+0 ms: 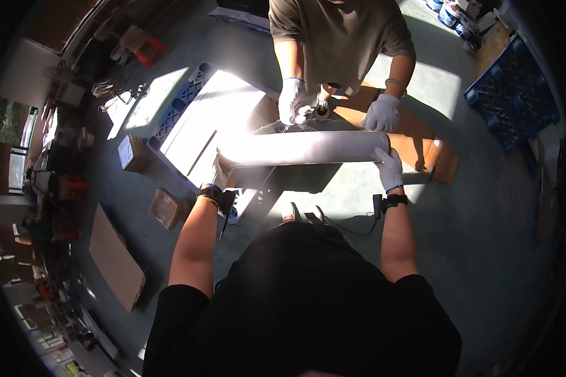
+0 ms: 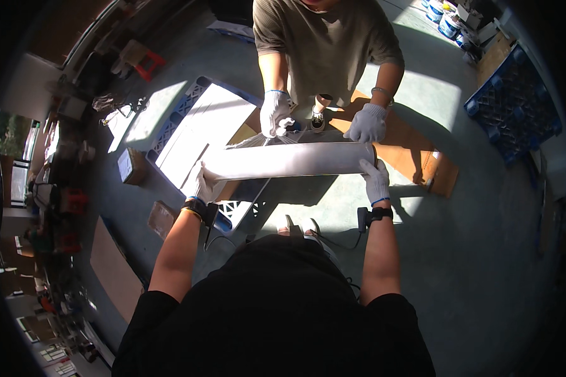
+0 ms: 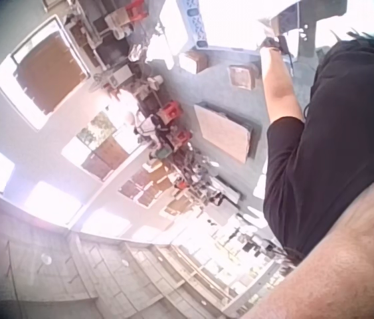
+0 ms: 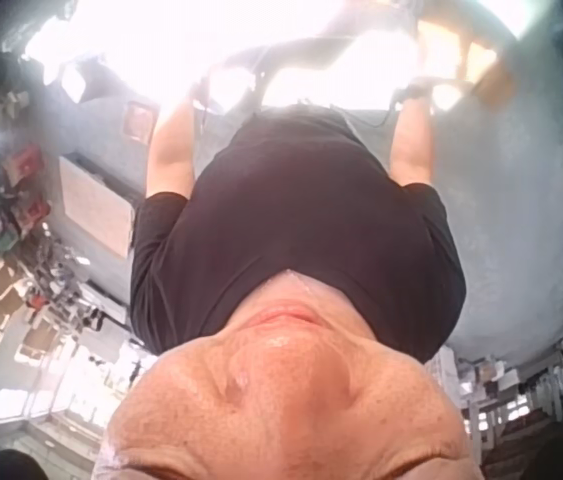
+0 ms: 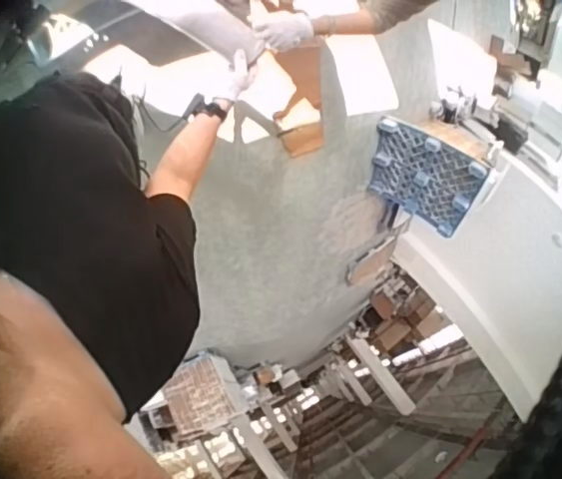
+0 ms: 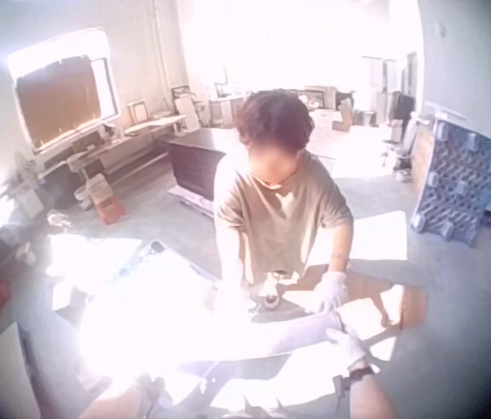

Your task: Wrapping a stack of white furniture panels with plastic wrap.

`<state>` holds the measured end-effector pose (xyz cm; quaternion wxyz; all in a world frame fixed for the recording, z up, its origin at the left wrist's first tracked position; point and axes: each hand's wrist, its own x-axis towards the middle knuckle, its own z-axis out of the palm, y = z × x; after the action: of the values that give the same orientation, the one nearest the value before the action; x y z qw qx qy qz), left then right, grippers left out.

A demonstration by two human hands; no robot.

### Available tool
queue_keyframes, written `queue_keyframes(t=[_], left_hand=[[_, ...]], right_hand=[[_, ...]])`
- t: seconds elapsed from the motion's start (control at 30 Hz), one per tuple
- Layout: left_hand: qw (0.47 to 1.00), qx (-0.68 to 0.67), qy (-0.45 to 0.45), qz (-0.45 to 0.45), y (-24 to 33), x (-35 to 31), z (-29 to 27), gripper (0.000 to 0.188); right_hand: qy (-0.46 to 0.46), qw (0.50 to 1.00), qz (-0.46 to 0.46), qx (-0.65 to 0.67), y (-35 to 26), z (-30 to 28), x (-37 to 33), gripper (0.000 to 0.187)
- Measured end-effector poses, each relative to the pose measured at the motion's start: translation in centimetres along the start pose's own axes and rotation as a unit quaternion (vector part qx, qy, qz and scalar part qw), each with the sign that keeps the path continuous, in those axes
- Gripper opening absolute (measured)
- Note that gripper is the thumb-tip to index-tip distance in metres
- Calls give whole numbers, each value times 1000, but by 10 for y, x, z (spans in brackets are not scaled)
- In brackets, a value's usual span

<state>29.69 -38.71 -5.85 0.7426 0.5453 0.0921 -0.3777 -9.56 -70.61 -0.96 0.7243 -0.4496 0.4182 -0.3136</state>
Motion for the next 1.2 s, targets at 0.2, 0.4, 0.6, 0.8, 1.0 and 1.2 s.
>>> queue_keyframes(t=[0.2,0.4,0.6,0.8,1.0,1.2], left_hand=[[993,76,79,41,18,-29,41,39],[950,298,48,81,9,-27,30,38],[819,554,18,145,-11,-28,16,39],[952,294,11,89,-17,-38,17,30],[880,459,-24,118,6,-89,76,35],[896,423,-30,131,-7,-90,62,40]], right_hand=[[10,1000,14,2,13,-10,-2,28],[10,987,-3,-159,18,-25,-3,37],[68,986,121,-88,26,-38,-5,49],[84,987,110,-87,22,-46,1,52],[87,989,81,-91,15,-56,8,47],[41,987,43,-150,21,-64,5,67]])
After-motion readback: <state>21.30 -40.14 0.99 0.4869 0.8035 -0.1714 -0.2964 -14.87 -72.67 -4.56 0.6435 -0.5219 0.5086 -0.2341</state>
